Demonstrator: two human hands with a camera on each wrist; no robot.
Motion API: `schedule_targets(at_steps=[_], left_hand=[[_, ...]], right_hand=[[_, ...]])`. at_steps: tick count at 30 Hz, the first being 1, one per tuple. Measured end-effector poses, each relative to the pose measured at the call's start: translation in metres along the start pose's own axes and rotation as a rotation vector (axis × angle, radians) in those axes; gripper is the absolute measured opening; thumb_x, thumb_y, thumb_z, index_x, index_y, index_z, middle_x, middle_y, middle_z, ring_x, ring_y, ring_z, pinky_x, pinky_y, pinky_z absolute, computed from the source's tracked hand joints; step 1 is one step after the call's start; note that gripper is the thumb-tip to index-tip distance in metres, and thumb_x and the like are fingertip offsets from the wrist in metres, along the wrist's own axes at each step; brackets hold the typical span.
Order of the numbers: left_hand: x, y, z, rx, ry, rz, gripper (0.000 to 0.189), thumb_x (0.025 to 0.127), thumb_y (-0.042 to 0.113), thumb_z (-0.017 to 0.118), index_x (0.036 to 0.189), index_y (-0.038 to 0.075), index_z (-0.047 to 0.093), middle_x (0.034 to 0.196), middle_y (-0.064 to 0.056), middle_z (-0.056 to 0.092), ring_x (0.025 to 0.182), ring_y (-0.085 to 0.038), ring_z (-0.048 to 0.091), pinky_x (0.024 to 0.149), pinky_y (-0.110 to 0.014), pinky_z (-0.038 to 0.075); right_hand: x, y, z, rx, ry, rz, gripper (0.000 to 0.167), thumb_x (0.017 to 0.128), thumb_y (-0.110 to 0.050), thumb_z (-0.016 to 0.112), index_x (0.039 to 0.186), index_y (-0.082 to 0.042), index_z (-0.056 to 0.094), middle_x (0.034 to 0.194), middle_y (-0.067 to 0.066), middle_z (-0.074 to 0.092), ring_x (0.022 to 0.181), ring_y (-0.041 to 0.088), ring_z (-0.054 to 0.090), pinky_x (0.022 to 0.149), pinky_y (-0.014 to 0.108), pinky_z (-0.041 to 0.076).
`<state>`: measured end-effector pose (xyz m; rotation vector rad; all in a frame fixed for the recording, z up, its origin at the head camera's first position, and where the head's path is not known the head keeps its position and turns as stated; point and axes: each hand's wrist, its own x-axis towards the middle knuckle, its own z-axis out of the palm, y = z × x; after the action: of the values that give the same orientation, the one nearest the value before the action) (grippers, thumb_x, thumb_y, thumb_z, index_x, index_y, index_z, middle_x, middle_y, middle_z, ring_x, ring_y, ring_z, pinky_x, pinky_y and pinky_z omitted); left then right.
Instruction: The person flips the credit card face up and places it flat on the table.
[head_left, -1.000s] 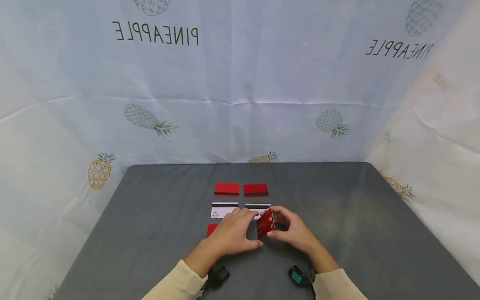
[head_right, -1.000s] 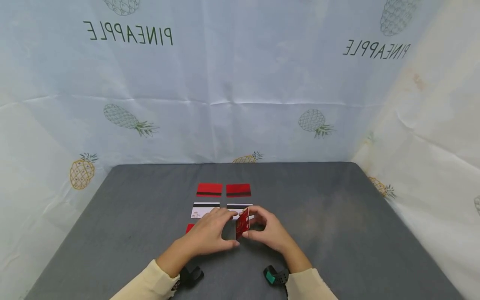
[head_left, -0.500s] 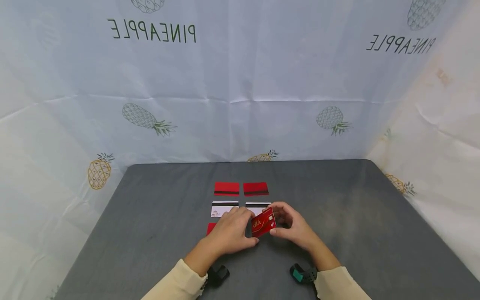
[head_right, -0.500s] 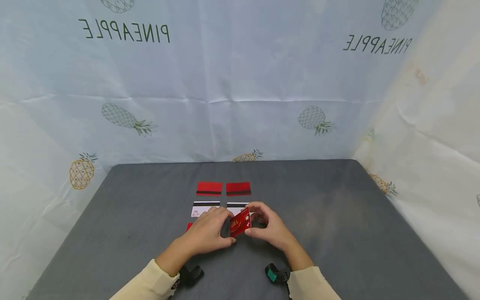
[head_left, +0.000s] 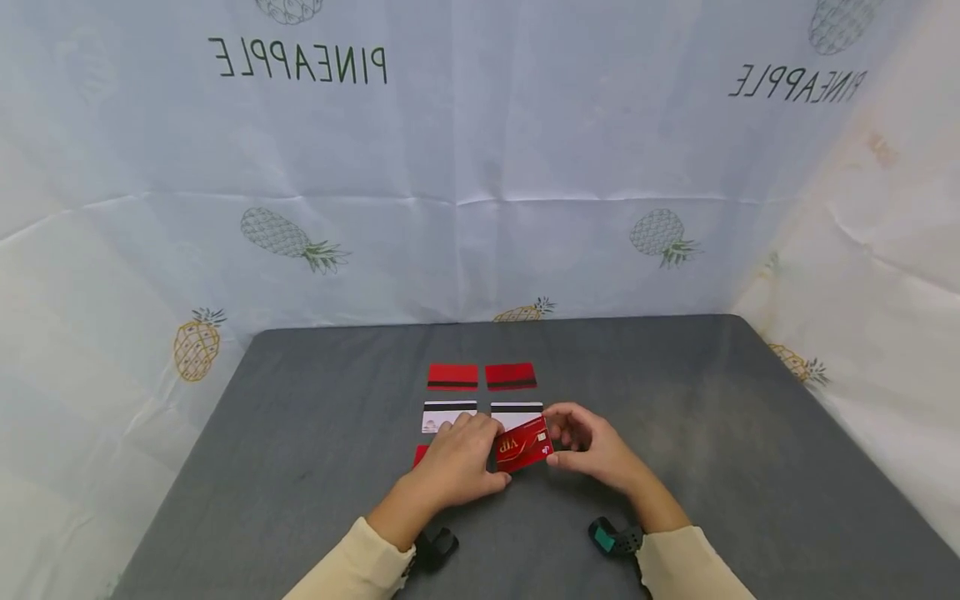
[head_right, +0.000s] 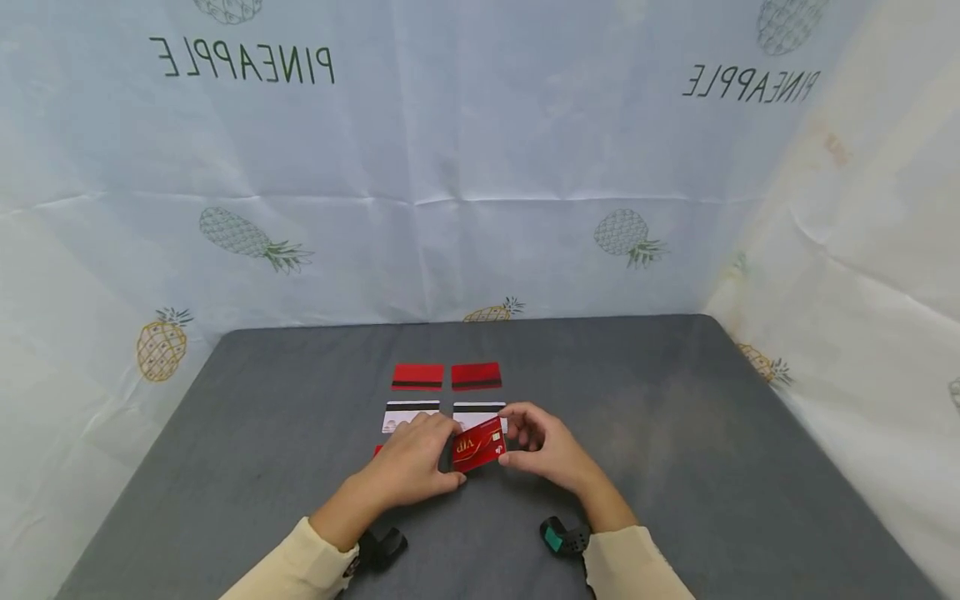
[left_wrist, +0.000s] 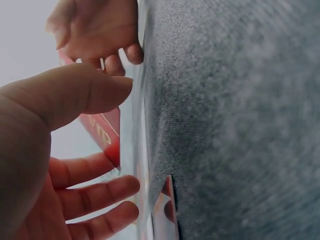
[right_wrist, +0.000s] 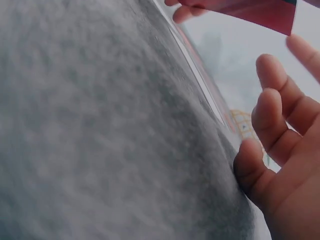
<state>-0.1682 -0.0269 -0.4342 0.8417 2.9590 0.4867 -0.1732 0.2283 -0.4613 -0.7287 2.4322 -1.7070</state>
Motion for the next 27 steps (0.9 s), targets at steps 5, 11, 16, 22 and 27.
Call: schedule_targets(at_steps=[5, 11, 16, 22, 27], left_hand=[[-0.0008, 0.0008, -0.0007, 0.008, -0.005, -0.013, 0.058, 0.075, 0.043, 0.080, 0.122, 0.016, 0.061, 0.117, 0.001, 0.062, 0.104, -0.016, 0.054, 0.087, -0.043, 0.046], [-0.0028, -0.0003, -0.0001, 0.047, -0.032, -0.005, 0.062, 0.076, 0.044, 0.081, 0.127, 0.015, 0.062, 0.119, -0.002, 0.062, 0.108, -0.020, 0.053, 0.090, -0.047, 0.045], [-0.0026, -0.0009, 0.0003, 0.094, -0.060, 0.010, 0.065, 0.076, 0.048, 0.080, 0.128, 0.014, 0.061, 0.120, -0.003, 0.060, 0.111, -0.021, 0.051, 0.090, -0.048, 0.044], [-0.0029, -0.0006, 0.0015, 0.106, -0.080, 0.014, 0.064, 0.077, 0.050, 0.080, 0.127, 0.016, 0.062, 0.118, -0.004, 0.058, 0.111, -0.022, 0.050, 0.087, -0.047, 0.044], [-0.0035, -0.0020, 0.0041, 0.072, -0.087, 0.003, 0.063, 0.077, 0.049, 0.079, 0.128, 0.017, 0.063, 0.116, -0.002, 0.056, 0.108, -0.020, 0.049, 0.085, -0.045, 0.043]], right_hand=[[-0.0006, 0.0007, -0.0036, -0.118, -0.023, 0.078, 0.044, 0.081, -0.017, 0.079, 0.120, -0.015, 0.059, 0.093, 0.011, 0.056, 0.079, 0.024, 0.052, 0.066, 0.026, 0.046], [0.0020, -0.0003, -0.0025, -0.301, -0.063, 0.184, 0.045, 0.076, -0.032, 0.083, 0.114, -0.025, 0.060, 0.089, -0.002, 0.053, 0.081, 0.015, 0.047, 0.069, 0.027, 0.042], [0.0036, -0.0024, 0.0000, -0.384, -0.074, 0.213, 0.045, 0.073, -0.034, 0.084, 0.111, -0.024, 0.061, 0.088, -0.005, 0.052, 0.084, 0.014, 0.044, 0.070, 0.027, 0.040], [0.0031, -0.0043, 0.0027, -0.400, -0.101, 0.270, 0.050, 0.072, -0.033, 0.084, 0.115, -0.024, 0.060, 0.089, -0.005, 0.052, 0.085, 0.015, 0.044, 0.069, 0.028, 0.040], [0.0026, -0.0046, 0.0042, -0.401, -0.112, 0.265, 0.050, 0.073, -0.034, 0.084, 0.116, -0.024, 0.061, 0.088, -0.005, 0.052, 0.086, 0.014, 0.044, 0.068, 0.027, 0.041]])
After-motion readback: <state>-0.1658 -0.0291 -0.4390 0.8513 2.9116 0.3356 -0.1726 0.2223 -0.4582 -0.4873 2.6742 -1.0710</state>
